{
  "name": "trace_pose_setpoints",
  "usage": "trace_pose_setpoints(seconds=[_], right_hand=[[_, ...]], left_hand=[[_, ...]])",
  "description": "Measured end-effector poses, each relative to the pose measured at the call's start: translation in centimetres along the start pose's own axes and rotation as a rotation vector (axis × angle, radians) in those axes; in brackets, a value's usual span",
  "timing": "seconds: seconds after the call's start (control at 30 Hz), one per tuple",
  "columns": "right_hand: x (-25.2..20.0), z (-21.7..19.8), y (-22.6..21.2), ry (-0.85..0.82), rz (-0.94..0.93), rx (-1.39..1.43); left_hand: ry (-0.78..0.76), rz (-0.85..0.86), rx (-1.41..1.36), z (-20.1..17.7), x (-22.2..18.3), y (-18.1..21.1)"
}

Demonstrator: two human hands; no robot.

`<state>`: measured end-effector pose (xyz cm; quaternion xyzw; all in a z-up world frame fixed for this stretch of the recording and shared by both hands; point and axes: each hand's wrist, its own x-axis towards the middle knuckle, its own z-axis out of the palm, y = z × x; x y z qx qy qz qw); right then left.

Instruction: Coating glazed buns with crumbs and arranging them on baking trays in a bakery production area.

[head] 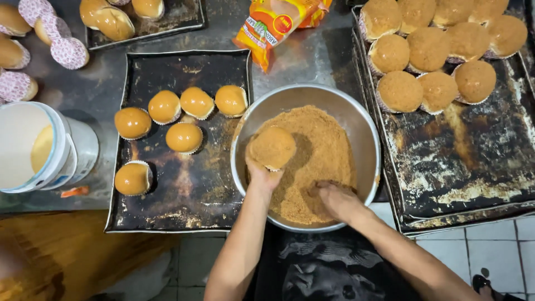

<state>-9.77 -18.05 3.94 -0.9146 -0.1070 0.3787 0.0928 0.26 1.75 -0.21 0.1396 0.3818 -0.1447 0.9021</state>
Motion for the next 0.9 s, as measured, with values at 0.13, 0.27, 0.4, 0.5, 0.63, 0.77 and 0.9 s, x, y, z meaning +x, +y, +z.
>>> trace_pose_setpoints(seconds=[0.13, 0.27, 0.4, 0.5, 0.63, 0.77, 0.9], right_hand=[[-4.3, -8.8, -2.8, 0.159, 0.057, 0.528], [-4.0, -12.8, -2.5, 0.442, -0.105, 0.51], [-5.1, -16.5, -4.3, 0.668, -0.144, 0.572], [-4.3, -16.9, -4.3, 0.661, -0.189, 0.642], [-2.7, -15.3, -3.2, 0.679, -0.192, 0.644], [-3.8, -13.1, -4.5, 0.291, -0.003, 0.394], [-2.1, -5.0, -3.0, -0.188, 0.208, 0.053]], left_hand=[[-0.025, -0.077, 0.032, 0.9, -0.5, 0.6], [-0.029, -0.174, 0.136, 1.2, -1.4, -1.6], [-0.049, -0.205, 0.145, 1.5, -2.6, -2.4], [-0.104, -0.187, 0.214, 3.4, -3.8, -1.8], [-0.1, -0.206, 0.208, -1.5, 2.2, -0.9], [-0.01, -0.135, 0.027, -3.1, 3.2, -0.3], [0.009, -0.127, 0.084, -2.8, 2.1, -0.2]])
